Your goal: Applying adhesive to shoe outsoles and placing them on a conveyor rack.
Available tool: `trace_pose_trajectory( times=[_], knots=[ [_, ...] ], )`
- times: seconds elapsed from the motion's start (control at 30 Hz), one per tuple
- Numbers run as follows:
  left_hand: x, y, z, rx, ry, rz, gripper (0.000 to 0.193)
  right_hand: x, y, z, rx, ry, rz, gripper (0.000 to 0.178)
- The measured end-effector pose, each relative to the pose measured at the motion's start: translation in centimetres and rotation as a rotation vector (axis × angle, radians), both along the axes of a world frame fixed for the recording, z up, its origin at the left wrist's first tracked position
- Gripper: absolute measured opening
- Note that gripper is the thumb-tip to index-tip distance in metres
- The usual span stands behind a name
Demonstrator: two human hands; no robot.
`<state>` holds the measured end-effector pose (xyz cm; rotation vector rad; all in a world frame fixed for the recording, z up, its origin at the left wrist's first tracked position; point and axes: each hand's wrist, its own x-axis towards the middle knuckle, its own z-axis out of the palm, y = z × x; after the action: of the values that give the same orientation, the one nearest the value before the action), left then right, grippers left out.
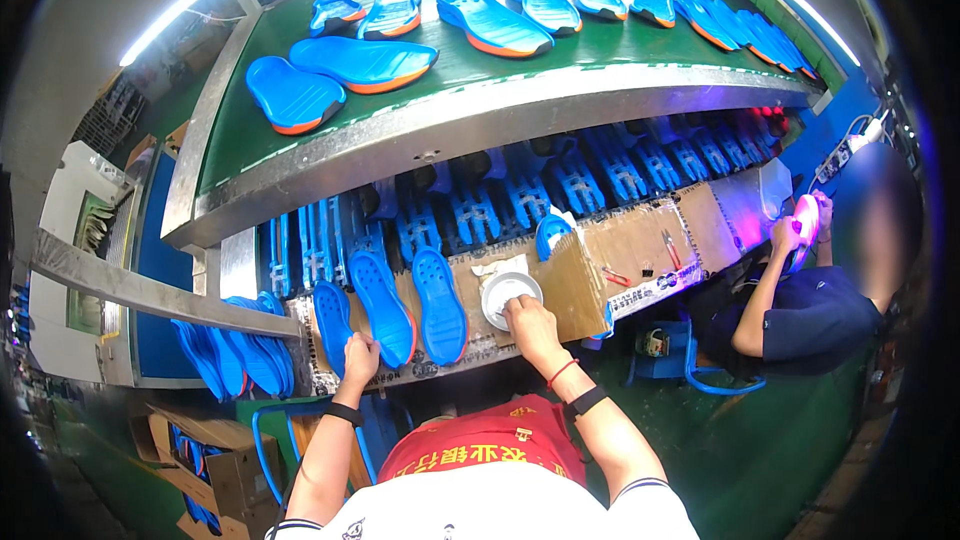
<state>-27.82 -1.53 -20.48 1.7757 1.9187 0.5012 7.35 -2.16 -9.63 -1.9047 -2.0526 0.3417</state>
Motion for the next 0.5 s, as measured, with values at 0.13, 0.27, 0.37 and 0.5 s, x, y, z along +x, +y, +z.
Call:
trace_pose_trajectory(
  times=[0.13,0.27,0.37,0.5],
  knots=[
    [0.3,0.9,2.8,-0.024,-0.158,0.091,0.022,0.4,-0.1,-0.3,-0.006,-0.009,0.002,0.013],
    [1.7,-0.2,9.9,-0.219,-0.931,0.258,0.031,0.5,-0.2,0.8,0.073,0.048,-0.035,0.011],
    [3.7,-1.5,14.1,-0.171,-1.268,0.302,0.046,0.7,-0.3,1.2,0.087,0.055,-0.038,0.01],
    [6.4,-1.7,17.2,-0.206,-1.248,0.087,0.049,0.9,-0.8,3.5,0.037,0.095,-0.052,0.011]
  ],
)
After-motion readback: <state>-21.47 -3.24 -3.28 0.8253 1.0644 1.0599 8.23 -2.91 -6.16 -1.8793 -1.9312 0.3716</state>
